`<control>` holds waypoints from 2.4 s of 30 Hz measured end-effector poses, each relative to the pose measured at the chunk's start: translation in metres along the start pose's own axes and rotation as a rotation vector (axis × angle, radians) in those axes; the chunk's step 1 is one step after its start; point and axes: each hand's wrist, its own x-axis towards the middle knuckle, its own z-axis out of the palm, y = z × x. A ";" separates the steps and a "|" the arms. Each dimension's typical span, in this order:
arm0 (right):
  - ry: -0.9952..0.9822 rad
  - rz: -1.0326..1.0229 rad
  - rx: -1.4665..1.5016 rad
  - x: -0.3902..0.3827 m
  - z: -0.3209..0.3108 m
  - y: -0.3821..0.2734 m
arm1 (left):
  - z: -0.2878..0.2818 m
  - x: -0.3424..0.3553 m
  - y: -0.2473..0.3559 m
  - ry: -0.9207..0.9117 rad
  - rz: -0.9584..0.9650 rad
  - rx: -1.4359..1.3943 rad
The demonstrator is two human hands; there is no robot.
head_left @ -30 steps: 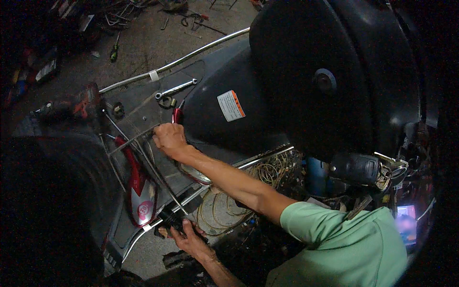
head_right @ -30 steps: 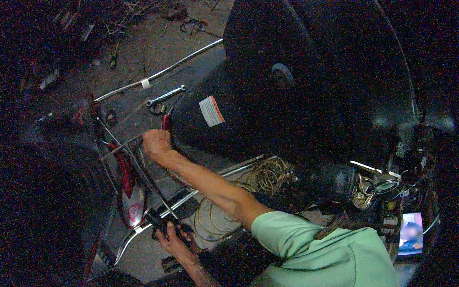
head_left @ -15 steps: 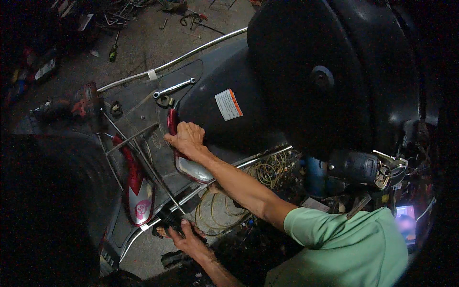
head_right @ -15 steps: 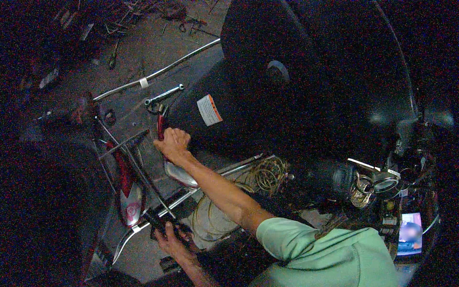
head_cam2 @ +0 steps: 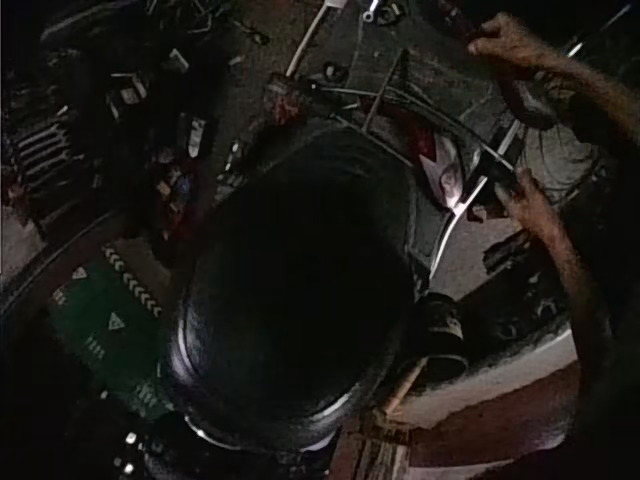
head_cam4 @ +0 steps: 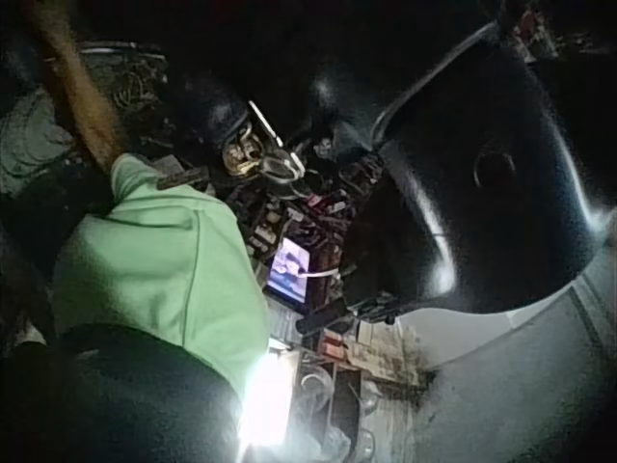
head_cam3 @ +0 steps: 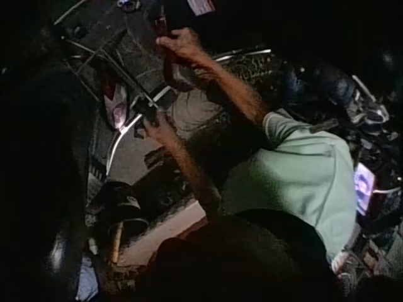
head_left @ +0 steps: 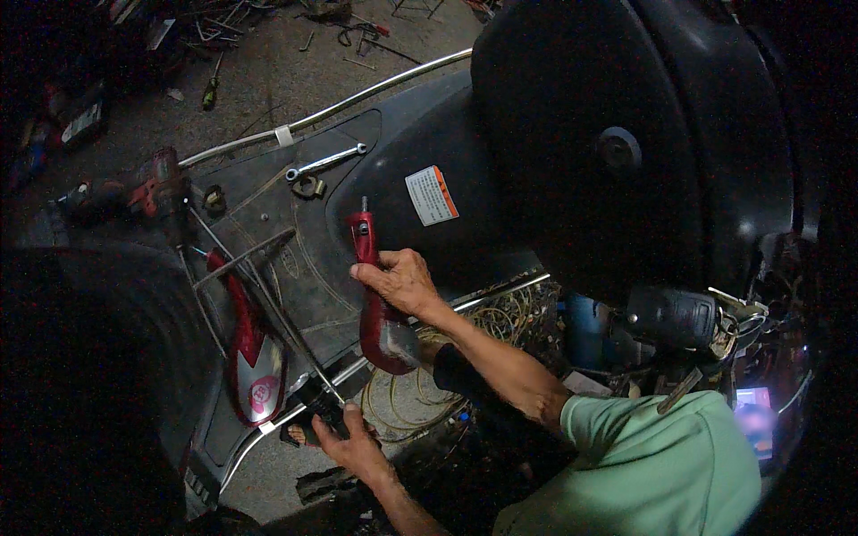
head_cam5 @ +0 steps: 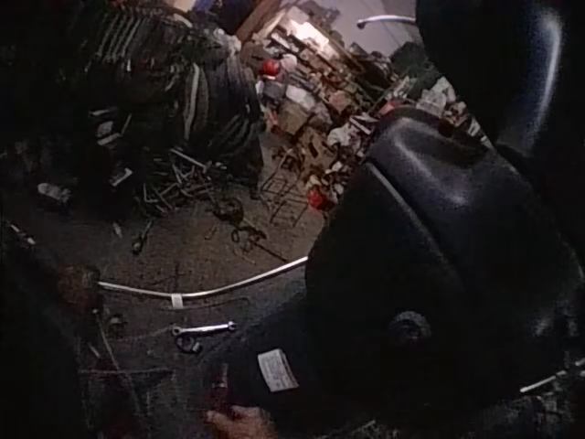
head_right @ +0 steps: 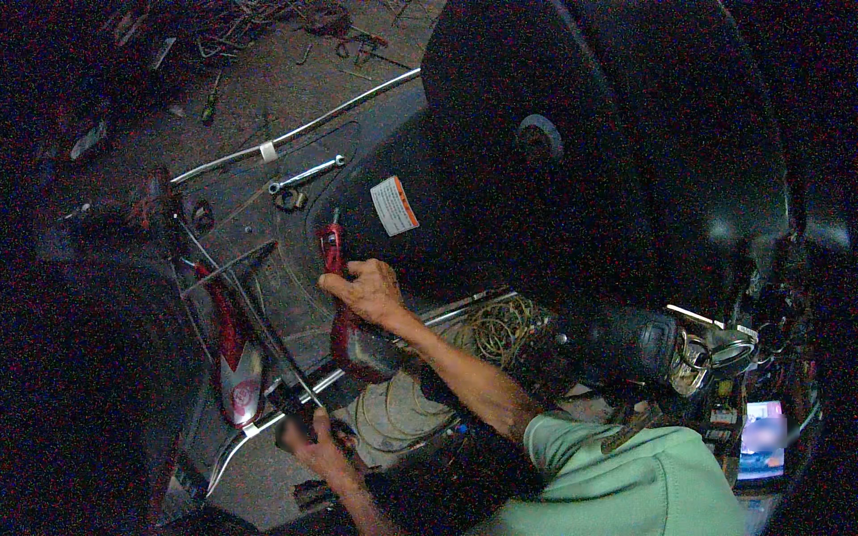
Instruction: The person aligns and secures the scooter's front dashboard and fairing, then uses a screwdriver to tighten fasteners on the side panel. They also use a flashlight to inspect the area under the seat and around the bodywork.
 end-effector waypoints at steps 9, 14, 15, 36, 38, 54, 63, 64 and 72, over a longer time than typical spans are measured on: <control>0.062 -0.059 -0.245 0.021 0.012 -0.017 | 0.025 0.054 -0.035 0.070 0.684 0.778; 0.097 0.016 -0.226 0.041 0.050 -0.013 | 0.041 0.077 -0.023 -0.003 0.628 0.945; 0.107 0.001 -0.225 0.041 0.053 -0.012 | 0.040 0.078 -0.023 -0.035 0.628 0.894; 0.038 -0.220 0.216 0.048 0.074 -0.005 | -0.065 -0.054 -0.054 0.079 1.042 0.706; 0.060 -0.207 0.089 0.057 0.102 -0.028 | -0.085 -0.070 -0.078 0.113 0.966 1.062; -0.032 -0.293 0.553 0.082 0.113 -0.036 | -0.037 -0.037 -0.022 0.048 0.826 0.449; -0.494 0.147 0.908 0.064 0.048 -0.049 | -0.050 -0.016 -0.034 -0.062 0.933 0.519; -0.423 0.177 0.721 0.069 0.050 -0.051 | -0.053 -0.022 -0.039 -0.035 0.936 0.580; 0.234 -0.119 0.465 0.073 0.112 -0.052 | -0.063 -0.044 -0.027 0.136 1.007 0.492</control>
